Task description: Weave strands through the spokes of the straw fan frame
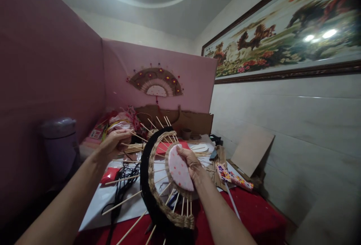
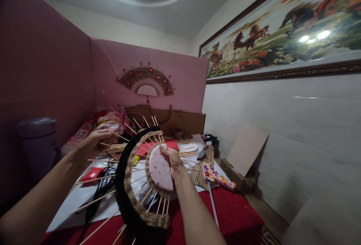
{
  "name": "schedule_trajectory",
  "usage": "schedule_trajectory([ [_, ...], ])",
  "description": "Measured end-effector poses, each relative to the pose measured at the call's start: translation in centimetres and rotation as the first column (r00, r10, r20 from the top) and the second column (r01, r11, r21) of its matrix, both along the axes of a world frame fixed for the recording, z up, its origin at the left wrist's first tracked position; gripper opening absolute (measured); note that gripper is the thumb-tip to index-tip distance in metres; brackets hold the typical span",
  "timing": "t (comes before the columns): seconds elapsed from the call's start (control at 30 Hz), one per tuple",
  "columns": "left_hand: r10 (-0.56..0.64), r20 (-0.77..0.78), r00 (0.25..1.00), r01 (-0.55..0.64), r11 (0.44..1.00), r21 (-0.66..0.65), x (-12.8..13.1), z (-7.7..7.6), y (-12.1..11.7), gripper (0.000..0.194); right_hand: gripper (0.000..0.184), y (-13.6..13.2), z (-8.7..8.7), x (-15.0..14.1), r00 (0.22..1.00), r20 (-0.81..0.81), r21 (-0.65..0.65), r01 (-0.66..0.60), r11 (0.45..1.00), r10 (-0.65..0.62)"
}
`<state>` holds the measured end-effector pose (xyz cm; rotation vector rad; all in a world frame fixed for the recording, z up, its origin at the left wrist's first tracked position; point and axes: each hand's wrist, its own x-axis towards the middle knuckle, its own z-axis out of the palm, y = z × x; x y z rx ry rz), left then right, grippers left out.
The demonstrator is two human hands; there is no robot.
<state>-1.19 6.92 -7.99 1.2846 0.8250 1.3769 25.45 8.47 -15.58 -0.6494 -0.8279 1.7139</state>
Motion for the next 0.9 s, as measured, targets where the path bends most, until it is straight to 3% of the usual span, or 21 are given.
schedule_trajectory([
  [0.13,0.178,-0.105,0.978,-0.169,0.982,0.089,-0.2,1.0,-1.1,0.027,0.020,-0.1,0.1,-0.1,0.999,0.029,0.005,0.023,1.000,-0.023],
  [0.3,0.488,-0.310,0.816,-0.370,0.853,0.368,0.3,1.9,-2.5,0.023,0.021,-0.3,0.4,-0.3,0.998,0.045,0.002,0.048,0.999,-0.048],
  [0.4,0.572,-0.500,0.650,-0.292,0.796,0.531,1.1,2.3,-3.3,0.021,0.021,-0.2,0.5,-0.3,0.994,0.061,-0.023,0.090,0.996,-0.089],
  [0.47,0.639,-0.605,0.475,-0.206,0.749,0.630,1.7,2.4,-3.8,0.019,0.022,-0.1,0.5,-0.3,0.992,0.080,-0.034,0.101,0.994,-0.098],
  [0.57,0.763,-0.611,0.208,-0.139,0.642,0.754,2.5,2.0,-4.6,0.018,0.023,0.0,0.5,-0.2,0.989,0.086,-0.012,0.118,0.993,-0.117],
  [0.63,0.809,-0.582,0.088,-0.112,0.588,0.801,2.8,1.5,-5.0,0.018,0.023,0.0,0.5,-0.2,0.989,0.085,0.000,0.125,0.992,-0.124],
  [0.73,0.827,-0.562,0.006,-0.059,0.561,0.825,3.0,0.7,-5.2,0.020,0.023,-0.2,0.5,-0.2,0.988,0.087,0.002,0.125,0.992,-0.124],
  [0.9,0.826,-0.561,-0.050,-0.033,0.560,0.828,2.2,0.0,-4.9,0.022,0.023,-0.2,0.7,-0.2,0.990,0.070,0.036,0.124,0.992,-0.126],
])
